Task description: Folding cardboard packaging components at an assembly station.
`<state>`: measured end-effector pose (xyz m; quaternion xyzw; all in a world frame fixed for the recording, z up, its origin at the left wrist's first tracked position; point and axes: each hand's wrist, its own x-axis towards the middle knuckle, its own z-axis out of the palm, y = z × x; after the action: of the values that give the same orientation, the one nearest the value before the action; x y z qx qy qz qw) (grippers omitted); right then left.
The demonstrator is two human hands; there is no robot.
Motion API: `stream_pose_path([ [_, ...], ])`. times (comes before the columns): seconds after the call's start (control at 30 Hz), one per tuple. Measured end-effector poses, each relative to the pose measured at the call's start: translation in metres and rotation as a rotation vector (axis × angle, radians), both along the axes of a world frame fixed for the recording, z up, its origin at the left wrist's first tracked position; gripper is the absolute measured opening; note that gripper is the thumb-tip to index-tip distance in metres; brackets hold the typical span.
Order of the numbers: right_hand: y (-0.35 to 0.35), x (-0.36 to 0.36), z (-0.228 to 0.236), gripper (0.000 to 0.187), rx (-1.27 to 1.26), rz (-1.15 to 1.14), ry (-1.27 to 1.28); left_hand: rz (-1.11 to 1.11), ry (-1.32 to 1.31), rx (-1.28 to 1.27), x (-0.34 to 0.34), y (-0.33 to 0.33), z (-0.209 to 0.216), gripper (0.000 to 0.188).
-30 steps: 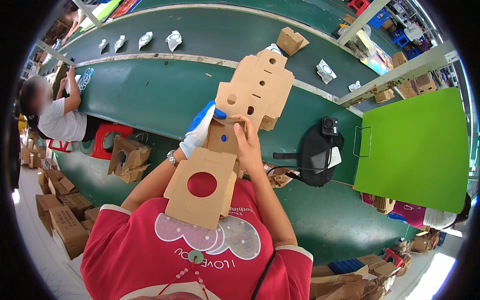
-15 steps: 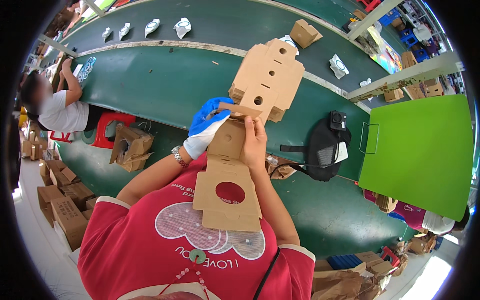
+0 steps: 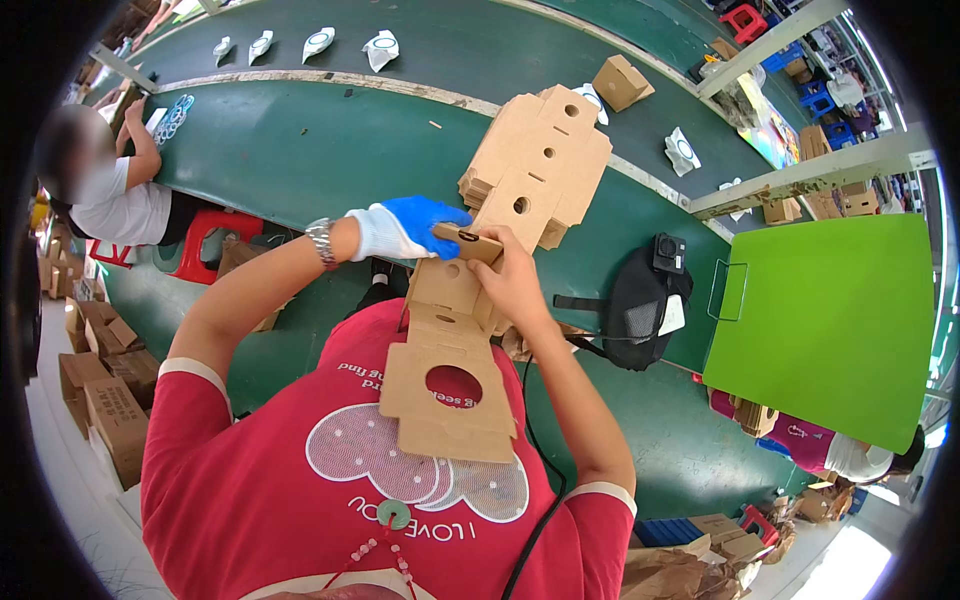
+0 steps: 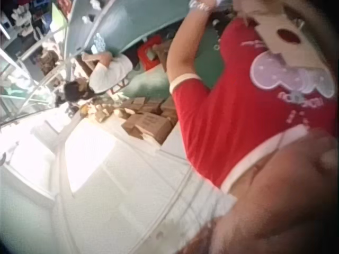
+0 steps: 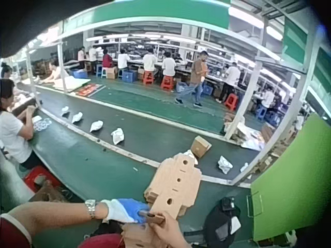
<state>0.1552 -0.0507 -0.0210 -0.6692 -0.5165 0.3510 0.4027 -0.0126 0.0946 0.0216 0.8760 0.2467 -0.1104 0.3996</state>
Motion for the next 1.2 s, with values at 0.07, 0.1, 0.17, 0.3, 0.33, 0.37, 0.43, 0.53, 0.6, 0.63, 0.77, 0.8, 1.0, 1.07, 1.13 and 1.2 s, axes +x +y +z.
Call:
stream_pose_path([
  [0.07, 0.006, -0.001, 0.006, 0.034, -0.075, 0.009, -0.055, -0.023, 0.058, 0.124, 0.011, 0.0, -0.013, 0.049],
  [0.1, 0.007, -0.001, 0.009, 0.029, -0.157, -0.003, -0.105, -0.067, 0.12, 0.242, 0.016, -0.001, -0.015, 0.05],
  [0.17, 0.012, 0.004, 0.02, 0.023, -0.205, -0.007, -0.069, -0.115, 0.049, 0.38, 0.023, -0.004, -0.016, 0.036],
  [0.3, 0.031, 0.021, 0.025, 0.024, 0.21, 0.282, -0.493, -0.173, 0.071, 0.592, 0.042, -0.009, -0.014, 0.024],
  [0.33, 0.034, 0.022, 0.029, 0.022, 0.157, 0.346, -0.61, -0.175, 0.034, 0.59, 0.044, -0.008, -0.014, 0.023],
  [0.37, 0.037, 0.024, 0.032, 0.02, 0.102, 0.408, -0.727, -0.177, -0.004, 0.589, 0.046, -0.007, -0.014, 0.023],
  [0.43, 0.038, 0.041, 0.032, 0.017, 0.077, 0.394, -0.684, -0.205, 0.063, 0.549, 0.047, 0.003, 0.007, 0.024],
  [0.53, 0.028, 0.076, 0.019, 0.021, -0.044, 0.431, -0.652, -0.1, -0.554, -0.266, 0.026, 0.043, 0.011, 0.032],
  [0.6, 0.02, 0.091, 0.011, 0.023, -0.125, 0.165, -0.468, -0.071, -0.77, -0.794, 0.003, 0.06, 0.011, 0.058],
  [0.63, 0.019, 0.101, 0.003, 0.026, -0.202, -0.084, -0.278, 0.159, -0.901, -0.726, -0.003, 0.058, 0.0, 0.055],
  [0.77, 0.022, 0.075, 0.004, 0.032, -0.142, -0.395, 0.057, 0.28, -0.755, -0.475, -0.005, -0.005, -0.02, 0.096],
  [0.8, 0.021, 0.051, 0.01, 0.035, -0.136, -0.351, 0.011, 0.064, -0.698, 0.054, 0.0, -0.009, -0.035, 0.098],
  [1.0, -0.004, -0.006, 0.061, 0.064, 0.09, -0.284, 0.719, 0.561, -0.913, -0.834, 0.018, -0.03, -0.036, 0.056],
  [1.07, -0.013, -0.004, 0.056, 0.073, 0.231, -0.24, 0.669, 0.617, -1.146, -1.036, 0.03, -0.045, -0.034, 0.039],
  [1.13, -0.022, -0.005, 0.055, 0.078, 0.345, -0.12, 0.504, 0.603, -1.057, -1.021, 0.027, -0.051, -0.037, 0.04],
  [1.2, -0.027, -0.01, 0.038, 0.08, 0.354, -0.204, 0.495, 0.581, -1.006, -0.996, 0.03, -0.062, -0.028, 0.043],
])
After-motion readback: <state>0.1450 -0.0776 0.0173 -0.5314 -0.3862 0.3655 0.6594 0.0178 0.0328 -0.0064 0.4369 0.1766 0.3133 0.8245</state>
